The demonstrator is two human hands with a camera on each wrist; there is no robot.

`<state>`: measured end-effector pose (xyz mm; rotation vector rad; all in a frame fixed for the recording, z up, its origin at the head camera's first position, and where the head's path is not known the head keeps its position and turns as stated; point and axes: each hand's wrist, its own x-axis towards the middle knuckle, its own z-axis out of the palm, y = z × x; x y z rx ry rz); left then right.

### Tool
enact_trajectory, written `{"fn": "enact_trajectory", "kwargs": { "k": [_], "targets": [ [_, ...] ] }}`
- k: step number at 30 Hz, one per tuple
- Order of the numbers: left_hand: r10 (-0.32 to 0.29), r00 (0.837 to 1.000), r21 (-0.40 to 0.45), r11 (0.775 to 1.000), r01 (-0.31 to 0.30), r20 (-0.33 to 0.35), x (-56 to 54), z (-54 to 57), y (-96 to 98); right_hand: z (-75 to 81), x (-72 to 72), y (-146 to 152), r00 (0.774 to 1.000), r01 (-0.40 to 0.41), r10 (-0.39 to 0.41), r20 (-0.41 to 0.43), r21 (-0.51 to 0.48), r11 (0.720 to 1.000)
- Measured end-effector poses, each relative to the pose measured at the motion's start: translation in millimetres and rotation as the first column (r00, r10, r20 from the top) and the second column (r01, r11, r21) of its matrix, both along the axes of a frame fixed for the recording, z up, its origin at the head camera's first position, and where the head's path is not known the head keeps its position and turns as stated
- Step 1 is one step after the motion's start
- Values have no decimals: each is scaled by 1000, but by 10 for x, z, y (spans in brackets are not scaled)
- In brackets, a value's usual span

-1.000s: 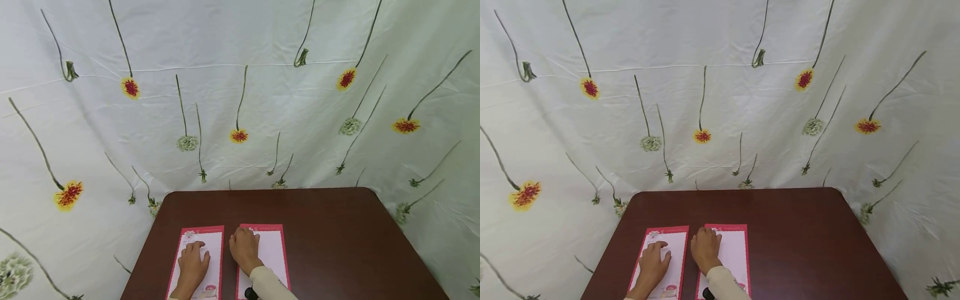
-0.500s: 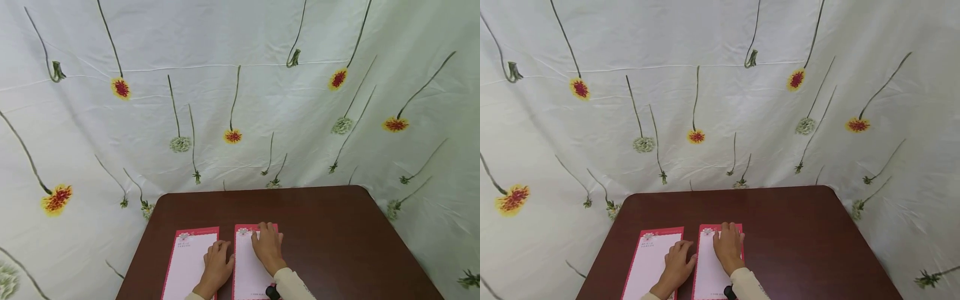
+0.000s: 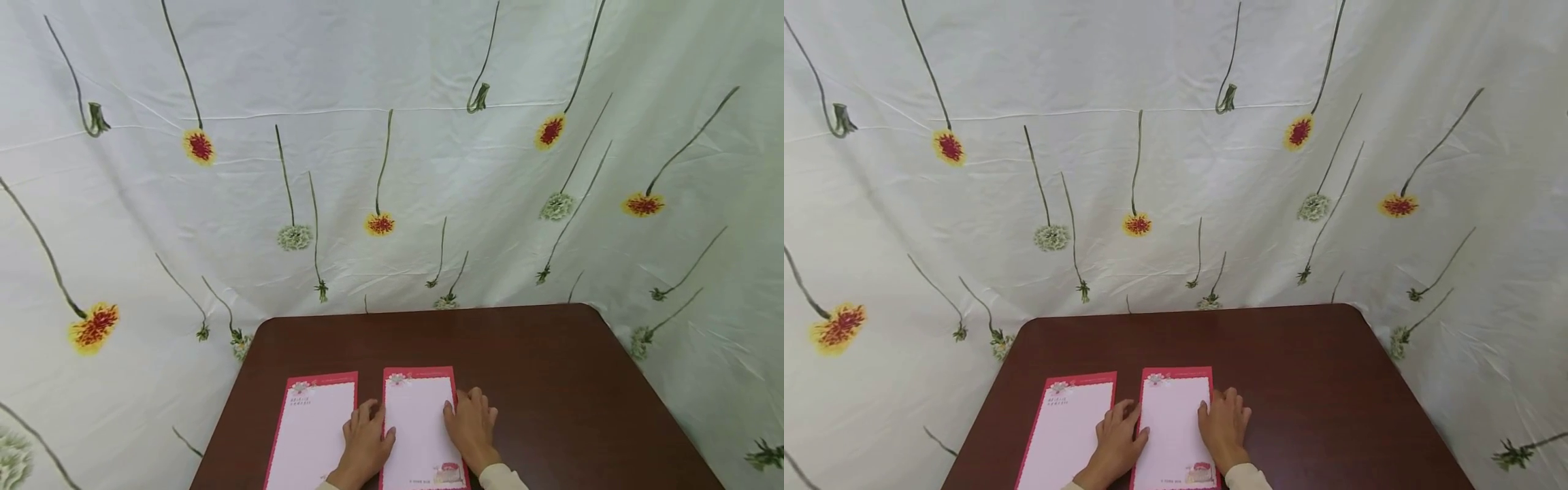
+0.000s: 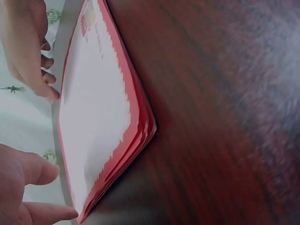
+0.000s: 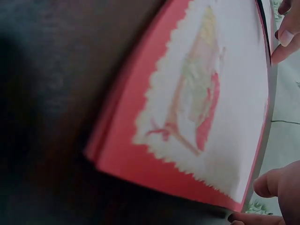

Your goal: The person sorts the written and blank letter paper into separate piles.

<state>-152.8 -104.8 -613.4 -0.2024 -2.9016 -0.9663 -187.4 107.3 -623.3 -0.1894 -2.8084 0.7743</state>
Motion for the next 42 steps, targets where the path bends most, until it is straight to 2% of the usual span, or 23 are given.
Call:
{"fn": "enact_trajectory", "kwargs": {
  "k": [4, 13, 24, 33, 42],
  "targets": [
    [6, 999, -26, 1000, -6, -31, 34, -11, 20, -33, 54, 49, 1000, -6, 6, -9, 15, 1000],
    [6, 999, 3, 1000, -7, 50, 53, -42, 63, -49, 121, 68, 1000, -20, 20, 12, 19, 1000],
    [48, 997, 10, 999, -48, 64, 40, -82, 81, -65, 121, 25, 1000, -24, 24, -11, 11, 1000],
    [34, 997, 16, 999, -35, 63, 49, -91, 86, -39, 144, 16, 999, -24, 25, -23, 38, 999],
    [54, 997, -18, 998, -53, 62, 42, -124, 88, -22, 152, 12, 1000, -15, 15, -13, 41, 999]
  ]
}}
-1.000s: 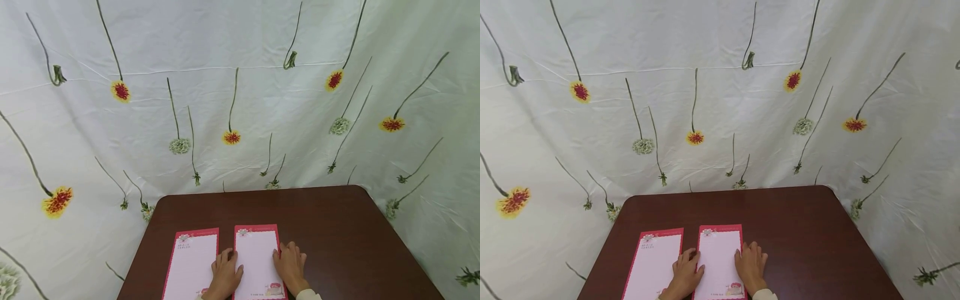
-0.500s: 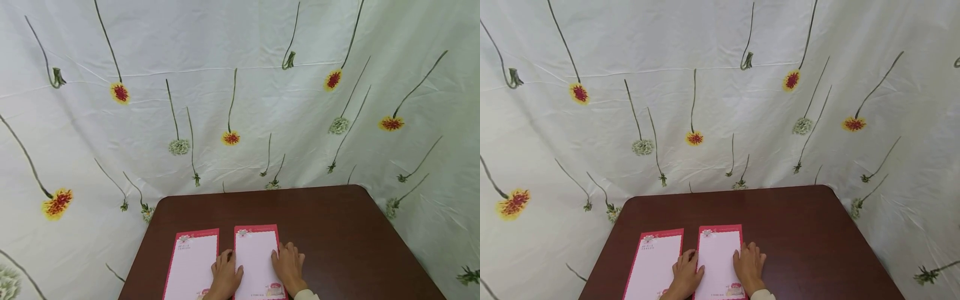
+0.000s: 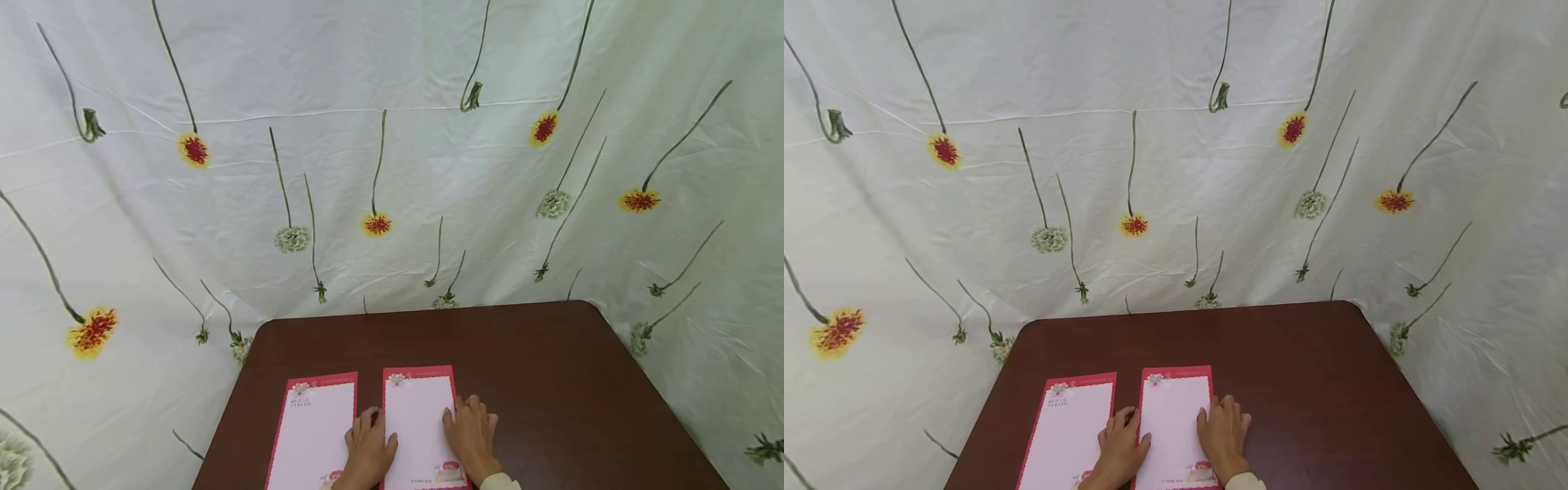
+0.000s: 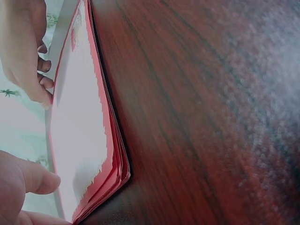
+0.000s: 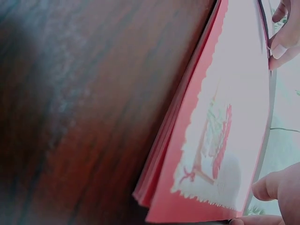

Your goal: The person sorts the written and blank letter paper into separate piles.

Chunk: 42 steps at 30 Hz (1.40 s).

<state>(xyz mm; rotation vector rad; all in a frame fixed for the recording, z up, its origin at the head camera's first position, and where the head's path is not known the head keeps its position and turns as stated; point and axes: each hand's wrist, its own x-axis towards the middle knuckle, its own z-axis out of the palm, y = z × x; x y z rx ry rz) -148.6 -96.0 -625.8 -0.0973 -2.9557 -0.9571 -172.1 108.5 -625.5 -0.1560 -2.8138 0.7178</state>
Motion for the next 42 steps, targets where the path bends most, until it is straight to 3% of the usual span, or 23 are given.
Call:
{"fn": "enact_trajectory", "kwargs": {
  "k": [12, 21, 29, 42],
  "targets": [
    [1, 1000, 17, 1000, -1, 8, 4, 51, 40, 1, -11, -24, 1000, 3, -3, 8, 50, 999],
    [32, 996, -22, 999, -34, -83, 32, 115, 73, 22, -27, -7, 1000, 5, -6, 16, 59, 998],
    [43, 988, -21, 999, -46, -145, 4, 82, 51, 9, -31, 14, 1000, 12, -11, -29, 37, 999],
    [38, 990, -54, 998, -45, -134, 10, 68, 38, 18, -7, -21, 1000, 7, -6, -25, 33, 999]
  ]
}}
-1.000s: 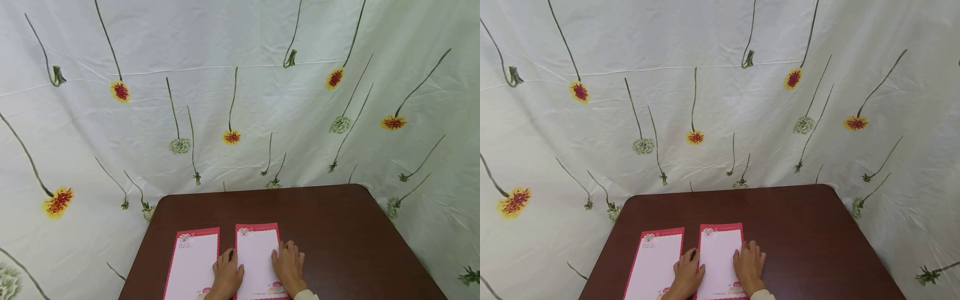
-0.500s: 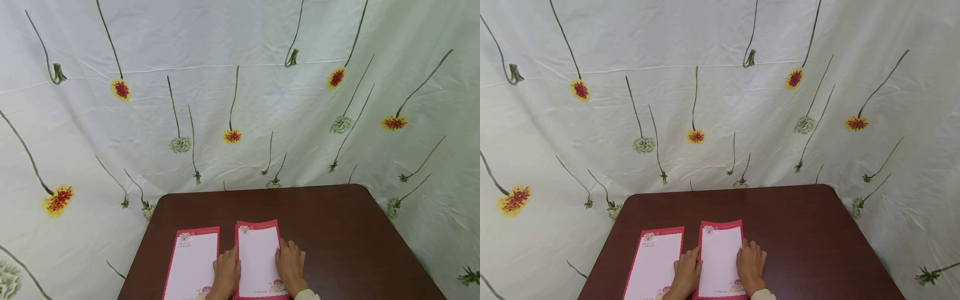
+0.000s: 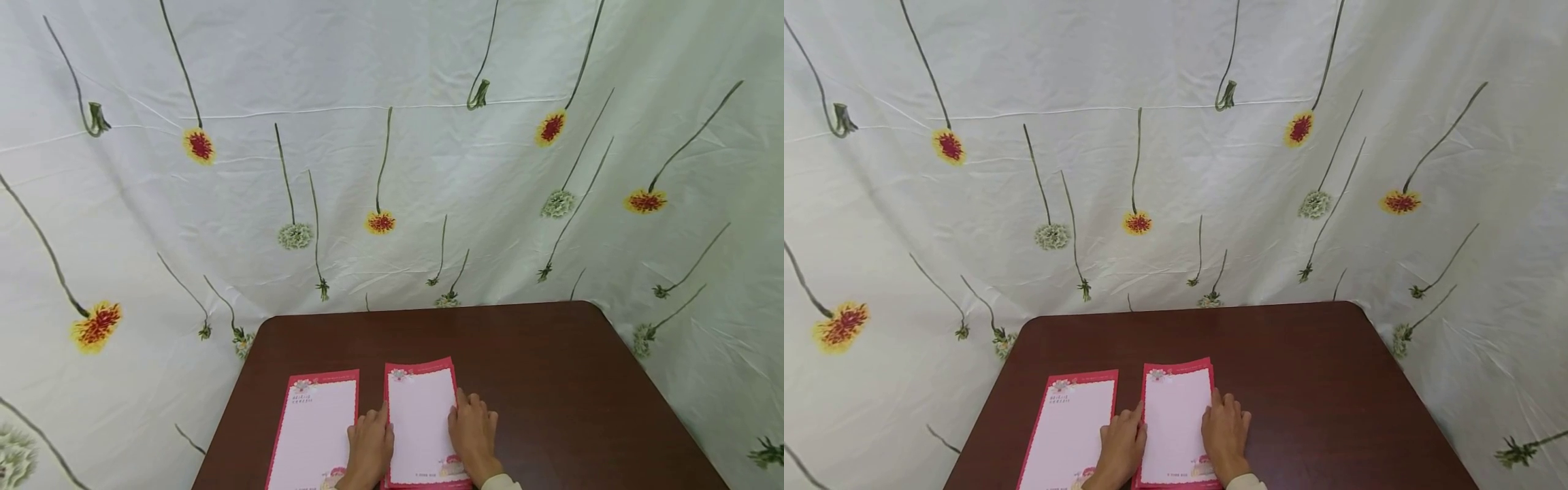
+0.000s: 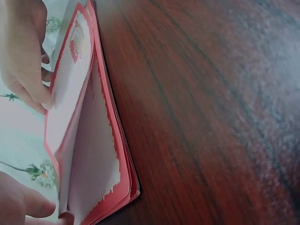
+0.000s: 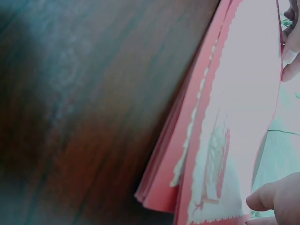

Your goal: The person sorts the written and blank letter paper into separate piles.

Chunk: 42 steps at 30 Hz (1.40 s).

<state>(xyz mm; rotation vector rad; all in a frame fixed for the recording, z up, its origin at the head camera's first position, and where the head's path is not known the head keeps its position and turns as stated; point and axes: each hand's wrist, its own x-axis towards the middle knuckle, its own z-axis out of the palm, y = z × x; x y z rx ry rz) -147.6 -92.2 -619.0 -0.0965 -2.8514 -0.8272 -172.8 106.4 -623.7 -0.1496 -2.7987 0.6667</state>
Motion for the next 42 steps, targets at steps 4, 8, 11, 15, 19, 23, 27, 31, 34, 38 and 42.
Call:
{"fn": "enact_trajectory", "kwargs": {
  "k": [4, 8, 11, 15, 19, 23, 27, 31, 34, 38, 42],
  "targets": [
    [4, 1000, -2, 1000, -4, 24, 14, -2, 17, -15, 10, -16, 1000, -1, 2, -11, 27, 1000],
    [11, 1000, 23, 1000, -11, 3, 23, -80, 27, -26, 11, -30, 1000, 2, -2, 0, 37, 999],
    [12, 999, 28, 1000, -11, -36, 20, -165, 30, -28, 12, -36, 1000, 4, -4, 15, 34, 999],
    [4, 999, 49, 999, -3, -34, 26, -138, 33, -36, 13, -33, 1000, 10, -11, 28, 28, 1000],
    [9, 1000, 63, 998, -8, -15, 28, -39, 38, -33, 5, -14, 1000, 18, -18, -15, 21, 1000],
    [13, 998, 52, 999, -10, -69, 27, -24, 43, -22, -4, 11, 996, 16, -15, -89, 17, 1000],
    [13, 988, 65, 998, -3, -152, 6, -77, 48, -6, -20, 32, 990, 3, -3, -142, 0, 1000],
    [14, 985, 88, 996, 2, -173, -22, -77, 57, 36, -32, 58, 983, -7, 3, -184, -20, 1000],
    [-3, 993, 109, 994, 15, -117, -18, 30, 67, 75, -49, 96, 981, -10, 4, -194, -30, 999],
    [-44, 998, 110, 993, 47, -38, -27, 148, 87, 138, -71, 165, 981, -10, 1, -196, -46, 999],
    [-81, 996, 106, 991, 83, -25, -74, 182, 139, 204, -83, 258, 982, -5, -9, -187, -75, 997]
  ]
}}
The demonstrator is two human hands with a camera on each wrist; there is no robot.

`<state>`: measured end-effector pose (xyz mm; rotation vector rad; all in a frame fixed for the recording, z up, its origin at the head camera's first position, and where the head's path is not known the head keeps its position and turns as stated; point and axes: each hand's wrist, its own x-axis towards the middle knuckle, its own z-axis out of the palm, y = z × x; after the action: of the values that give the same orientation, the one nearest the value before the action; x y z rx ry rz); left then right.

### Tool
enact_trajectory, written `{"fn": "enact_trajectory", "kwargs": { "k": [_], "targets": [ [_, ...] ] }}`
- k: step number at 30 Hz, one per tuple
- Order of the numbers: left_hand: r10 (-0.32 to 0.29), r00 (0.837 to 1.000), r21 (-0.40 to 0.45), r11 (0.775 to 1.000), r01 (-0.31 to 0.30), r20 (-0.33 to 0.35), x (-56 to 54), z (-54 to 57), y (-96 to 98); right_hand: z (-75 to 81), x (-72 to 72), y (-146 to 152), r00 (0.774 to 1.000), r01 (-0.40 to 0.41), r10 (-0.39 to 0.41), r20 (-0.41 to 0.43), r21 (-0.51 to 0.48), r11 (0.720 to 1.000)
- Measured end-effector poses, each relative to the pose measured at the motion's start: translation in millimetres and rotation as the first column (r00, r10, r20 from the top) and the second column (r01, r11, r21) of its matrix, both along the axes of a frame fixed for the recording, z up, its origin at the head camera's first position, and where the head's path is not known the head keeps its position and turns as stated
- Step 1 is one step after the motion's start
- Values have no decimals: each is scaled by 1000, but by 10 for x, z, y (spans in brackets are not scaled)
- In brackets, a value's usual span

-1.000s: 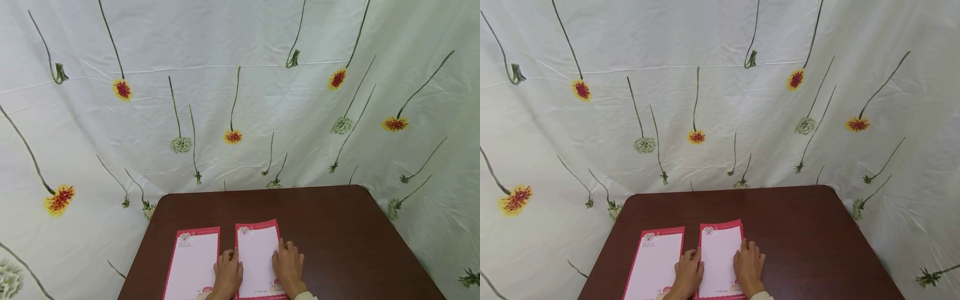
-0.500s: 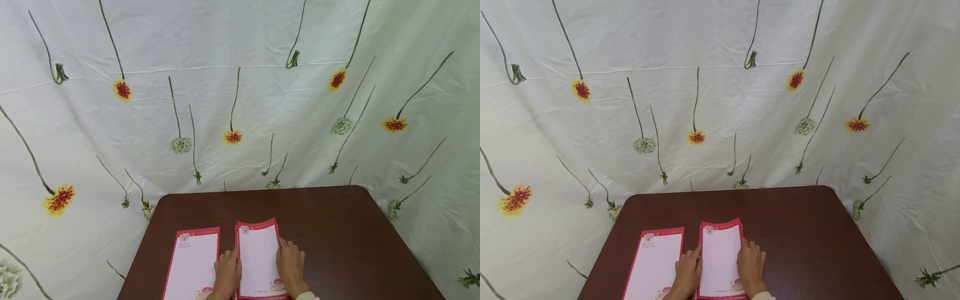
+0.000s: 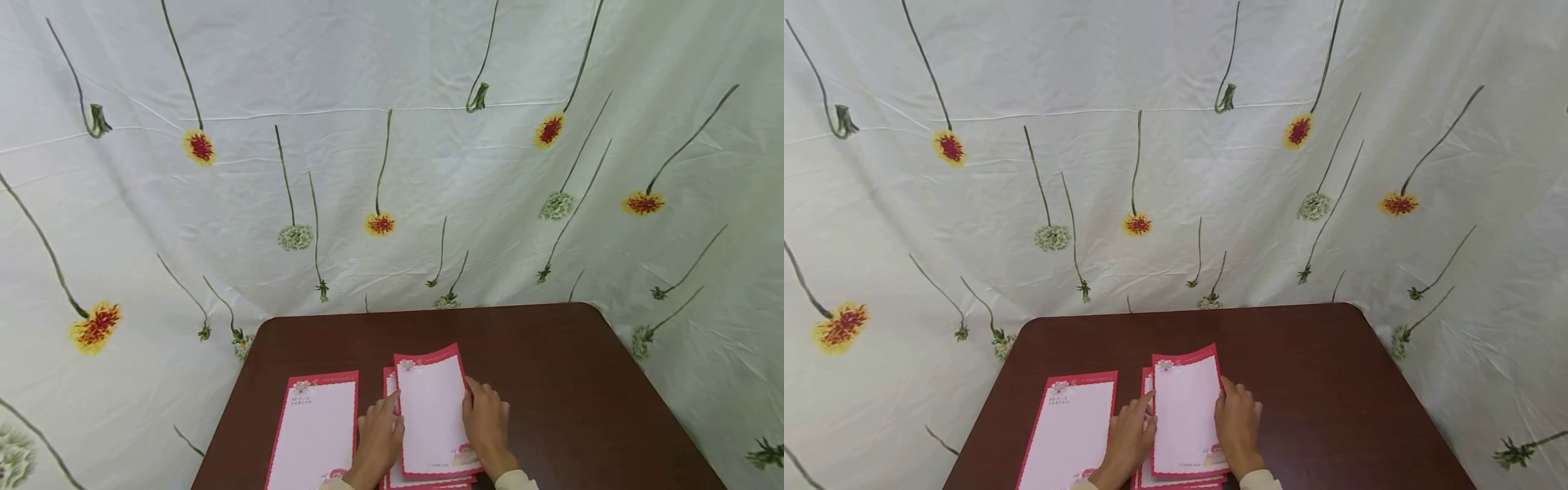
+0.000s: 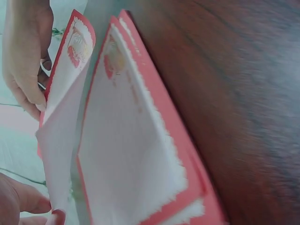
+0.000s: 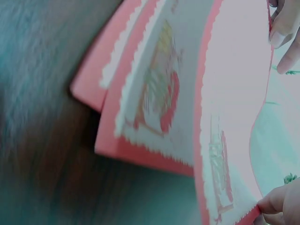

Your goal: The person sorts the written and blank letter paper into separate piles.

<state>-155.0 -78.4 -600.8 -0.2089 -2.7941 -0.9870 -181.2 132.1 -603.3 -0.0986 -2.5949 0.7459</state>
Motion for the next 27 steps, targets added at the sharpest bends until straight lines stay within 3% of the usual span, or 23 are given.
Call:
{"fn": "enact_trajectory", "kwargs": {
  "k": [14, 27],
  "targets": [
    [-117, 991, -14, 993, 117, -61, -104, 127, 366, 94, 1, 420, 994, 75, -68, 90, -79, 994],
    [-239, 970, -31, 970, 240, 42, -146, 171, 723, 128, 68, 862, 988, 91, -76, 135, -110, 990]
  ]
}}
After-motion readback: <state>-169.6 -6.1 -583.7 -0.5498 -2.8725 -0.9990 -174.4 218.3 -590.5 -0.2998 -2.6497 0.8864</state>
